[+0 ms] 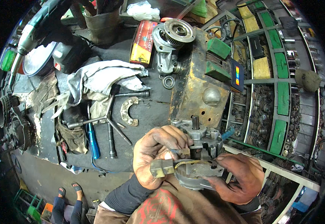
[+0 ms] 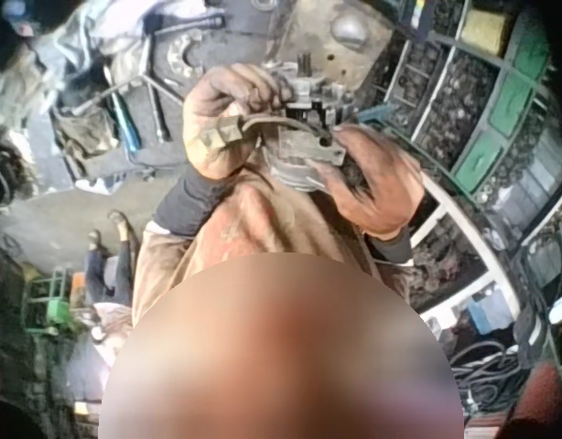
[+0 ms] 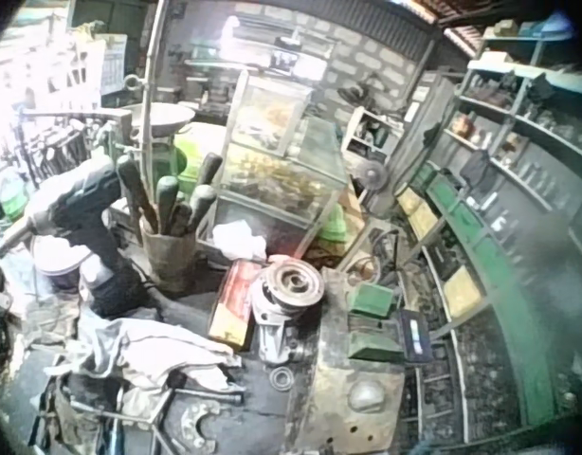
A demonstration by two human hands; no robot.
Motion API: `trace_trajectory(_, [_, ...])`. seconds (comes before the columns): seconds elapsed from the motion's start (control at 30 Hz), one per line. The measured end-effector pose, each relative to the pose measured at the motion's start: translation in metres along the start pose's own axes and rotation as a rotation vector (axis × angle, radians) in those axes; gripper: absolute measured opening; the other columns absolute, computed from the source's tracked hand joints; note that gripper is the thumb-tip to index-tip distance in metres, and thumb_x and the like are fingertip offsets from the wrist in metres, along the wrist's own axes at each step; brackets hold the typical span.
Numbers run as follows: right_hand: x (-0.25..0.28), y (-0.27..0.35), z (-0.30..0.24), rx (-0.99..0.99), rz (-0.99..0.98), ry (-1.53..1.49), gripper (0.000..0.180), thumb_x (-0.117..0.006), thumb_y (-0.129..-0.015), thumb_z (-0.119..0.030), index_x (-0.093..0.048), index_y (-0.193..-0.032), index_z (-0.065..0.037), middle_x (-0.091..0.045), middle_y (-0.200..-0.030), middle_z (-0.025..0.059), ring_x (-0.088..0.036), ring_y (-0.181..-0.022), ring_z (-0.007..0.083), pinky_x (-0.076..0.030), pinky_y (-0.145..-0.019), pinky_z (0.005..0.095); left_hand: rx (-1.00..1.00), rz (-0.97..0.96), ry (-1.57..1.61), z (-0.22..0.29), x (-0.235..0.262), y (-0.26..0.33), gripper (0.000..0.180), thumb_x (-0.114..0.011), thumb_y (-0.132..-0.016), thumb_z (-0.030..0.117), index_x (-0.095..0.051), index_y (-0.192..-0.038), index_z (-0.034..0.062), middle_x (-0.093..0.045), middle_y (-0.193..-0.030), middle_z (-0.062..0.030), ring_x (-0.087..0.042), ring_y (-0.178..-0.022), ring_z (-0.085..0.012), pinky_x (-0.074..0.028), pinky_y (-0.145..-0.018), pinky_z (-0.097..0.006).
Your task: The person holds a small electrical component, likely an alternator, and uses a multimeter to test its terminals. They rotate the component to access different points and then use a screwdriver to adjust internal parts.
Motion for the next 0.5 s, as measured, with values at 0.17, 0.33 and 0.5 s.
trace_trajectory(0.17, [0.002, -0.007, -0.001, 0.020, -0.093, 0.013, 0.051, -0.094, -0.070, -0.015, -0.067, -0.109, 0.002, -0.074, -0.091, 0.0211, -0.075, -0.075, 0.0320, -0.060, -0.067, 0.0406, 0.045, 0.011, 0.078, 0.000, 0.002, -0.003, 0.022, -0.075, -0.091, 0.020, -0.063, -0.092, 0.0015, -0.062, -0.088, -0.0142, -0.060, -0.089, -0.0262, -0.051, -0.093, -0.047])
trace_trajectory(0.33, [0.003, -0.014, -0.001, -0.006, -0.120, 0.004, 0.047, -0.093, -0.071, -0.016, -0.069, -0.110, -0.002, -0.075, -0.094, 0.0184, -0.074, -0.073, 0.0303, -0.059, -0.064, 0.0384, 0.084, 0.044, -0.021, 0.001, 0.001, -0.007, 0.030, -0.078, -0.093, 0.029, -0.059, -0.085, 0.0067, -0.055, -0.079, -0.0071, -0.059, -0.077, -0.0249, -0.052, -0.078, -0.046])
trace_trajectory(0.5, [0.004, -0.020, -0.007, -0.018, -0.138, 0.040, 0.045, -0.091, -0.069, -0.015, -0.073, -0.109, -0.006, -0.076, -0.098, 0.0122, -0.073, -0.072, 0.0247, -0.057, -0.061, 0.0338, 0.147, 0.009, 0.150, 0.002, 0.007, -0.006, 0.024, -0.077, -0.090, 0.020, -0.062, -0.087, 0.0008, -0.059, -0.083, -0.0120, -0.060, -0.086, -0.0259, -0.051, -0.084, -0.046])
Point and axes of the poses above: each hand's wrist, its own y-axis away from the middle knuckle, its own x-axis out of the back of the hand, z = x × y, the point moved 4 cm from there along -y, towards the middle knuckle
